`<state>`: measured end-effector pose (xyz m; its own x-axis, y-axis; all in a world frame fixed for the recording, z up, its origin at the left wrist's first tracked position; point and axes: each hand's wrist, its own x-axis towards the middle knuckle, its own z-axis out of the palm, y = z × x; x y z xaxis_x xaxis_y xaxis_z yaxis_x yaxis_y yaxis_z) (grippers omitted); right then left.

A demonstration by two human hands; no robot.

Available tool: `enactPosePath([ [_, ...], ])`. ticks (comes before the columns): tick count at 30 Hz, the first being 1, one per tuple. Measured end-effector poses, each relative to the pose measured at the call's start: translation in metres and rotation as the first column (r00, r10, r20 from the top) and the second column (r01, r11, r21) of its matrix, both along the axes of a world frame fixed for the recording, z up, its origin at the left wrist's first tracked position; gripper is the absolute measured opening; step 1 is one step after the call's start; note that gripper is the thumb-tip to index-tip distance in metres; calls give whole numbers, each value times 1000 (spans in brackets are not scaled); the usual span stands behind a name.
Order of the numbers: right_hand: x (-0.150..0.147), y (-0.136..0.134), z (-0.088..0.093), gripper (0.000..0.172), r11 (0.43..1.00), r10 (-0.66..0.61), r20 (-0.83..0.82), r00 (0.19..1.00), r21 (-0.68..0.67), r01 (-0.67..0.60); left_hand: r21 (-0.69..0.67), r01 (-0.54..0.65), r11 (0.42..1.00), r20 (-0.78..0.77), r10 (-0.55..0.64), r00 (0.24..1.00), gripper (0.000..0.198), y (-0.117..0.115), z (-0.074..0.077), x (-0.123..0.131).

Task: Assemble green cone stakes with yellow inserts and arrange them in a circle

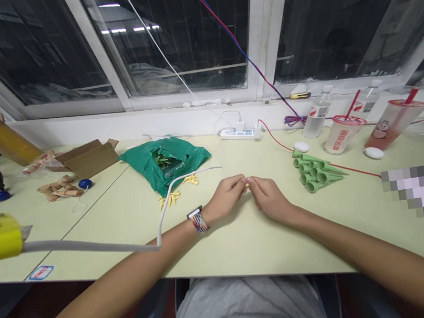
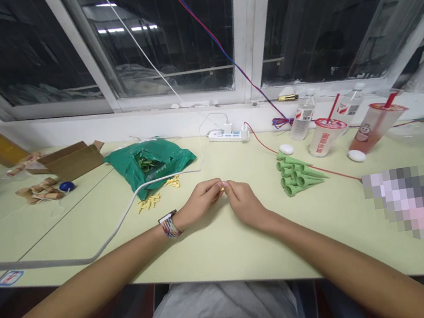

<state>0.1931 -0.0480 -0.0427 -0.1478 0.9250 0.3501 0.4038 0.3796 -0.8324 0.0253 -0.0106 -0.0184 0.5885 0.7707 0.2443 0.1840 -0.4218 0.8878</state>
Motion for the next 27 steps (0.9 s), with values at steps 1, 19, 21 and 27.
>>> enactPosePath([
  [1,0,1,-1,51,1000,0,-12,1000,-4,0,-26,-4,1000,12,4,1000,40,1,0,1],
  [19,18,8,5,35,919,-4,381,925,367,-147,-521,192,832,18,-214,977,40,2,26,-11],
  [21,16,8,6,39,955,35,251,967,276,-107,-218,86,972,-41,-97,994,37,-1,23,-12],
  [27,5,7,0,57,976,101,-295,950,-157,-153,477,4,879,-271,143,952,24,-7,10,-17],
])
